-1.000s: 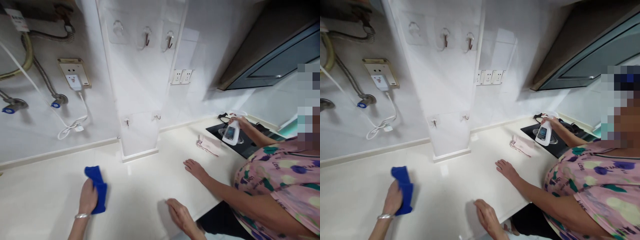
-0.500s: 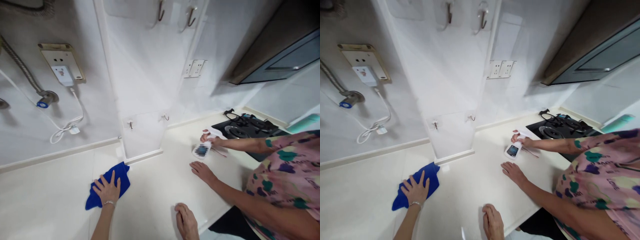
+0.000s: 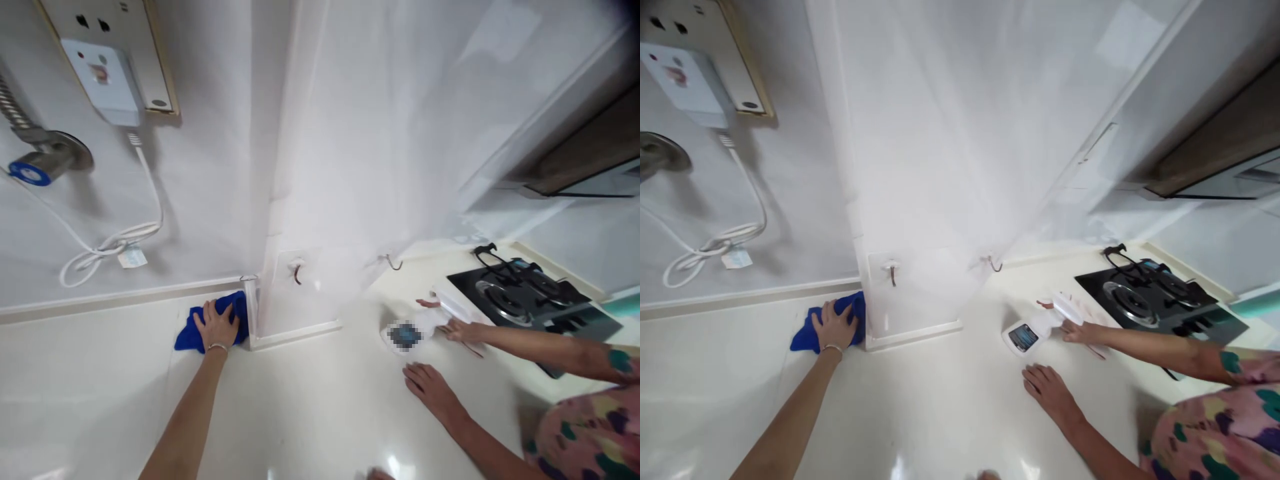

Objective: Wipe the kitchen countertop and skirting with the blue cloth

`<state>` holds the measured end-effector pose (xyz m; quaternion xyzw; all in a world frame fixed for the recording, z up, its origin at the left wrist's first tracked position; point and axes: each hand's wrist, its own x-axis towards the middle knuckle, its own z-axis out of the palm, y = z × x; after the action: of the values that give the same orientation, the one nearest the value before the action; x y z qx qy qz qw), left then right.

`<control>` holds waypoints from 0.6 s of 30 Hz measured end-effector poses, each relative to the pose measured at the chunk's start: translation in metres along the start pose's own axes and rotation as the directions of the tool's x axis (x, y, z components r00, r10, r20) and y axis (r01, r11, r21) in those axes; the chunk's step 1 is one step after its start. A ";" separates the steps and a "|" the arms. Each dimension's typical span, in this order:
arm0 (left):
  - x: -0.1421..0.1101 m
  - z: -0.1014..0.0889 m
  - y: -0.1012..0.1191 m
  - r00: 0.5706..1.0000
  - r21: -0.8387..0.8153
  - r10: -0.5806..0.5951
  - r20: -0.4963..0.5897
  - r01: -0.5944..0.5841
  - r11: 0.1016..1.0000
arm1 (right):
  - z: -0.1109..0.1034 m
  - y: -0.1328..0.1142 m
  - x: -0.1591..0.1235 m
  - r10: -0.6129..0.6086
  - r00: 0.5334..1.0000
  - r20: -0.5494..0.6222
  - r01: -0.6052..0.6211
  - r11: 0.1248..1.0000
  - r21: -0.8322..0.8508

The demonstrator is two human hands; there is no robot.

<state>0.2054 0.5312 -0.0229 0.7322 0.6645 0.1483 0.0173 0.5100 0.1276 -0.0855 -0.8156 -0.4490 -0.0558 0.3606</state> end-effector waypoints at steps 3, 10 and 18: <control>0.026 0.006 0.009 0.998 -0.022 -0.019 -0.063 0.018 1.000 | 0.003 0.023 0.066 0.019 1.000 -0.014 -0.019 0.999 -0.039; 0.043 0.017 0.012 0.995 -0.031 0.040 -0.088 -0.043 0.999 | -0.022 0.054 0.163 -0.009 0.999 0.043 0.010 1.000 -0.022; 0.020 0.007 -0.008 0.980 -0.009 0.194 -0.046 -0.195 0.981 | -0.024 -0.005 0.082 -0.104 0.994 0.013 0.104 0.994 -0.020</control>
<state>0.2007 0.5528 -0.0275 0.7900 0.5889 0.1704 -0.0073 0.5601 0.1712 -0.0310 -0.7951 -0.4925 -0.0744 0.3460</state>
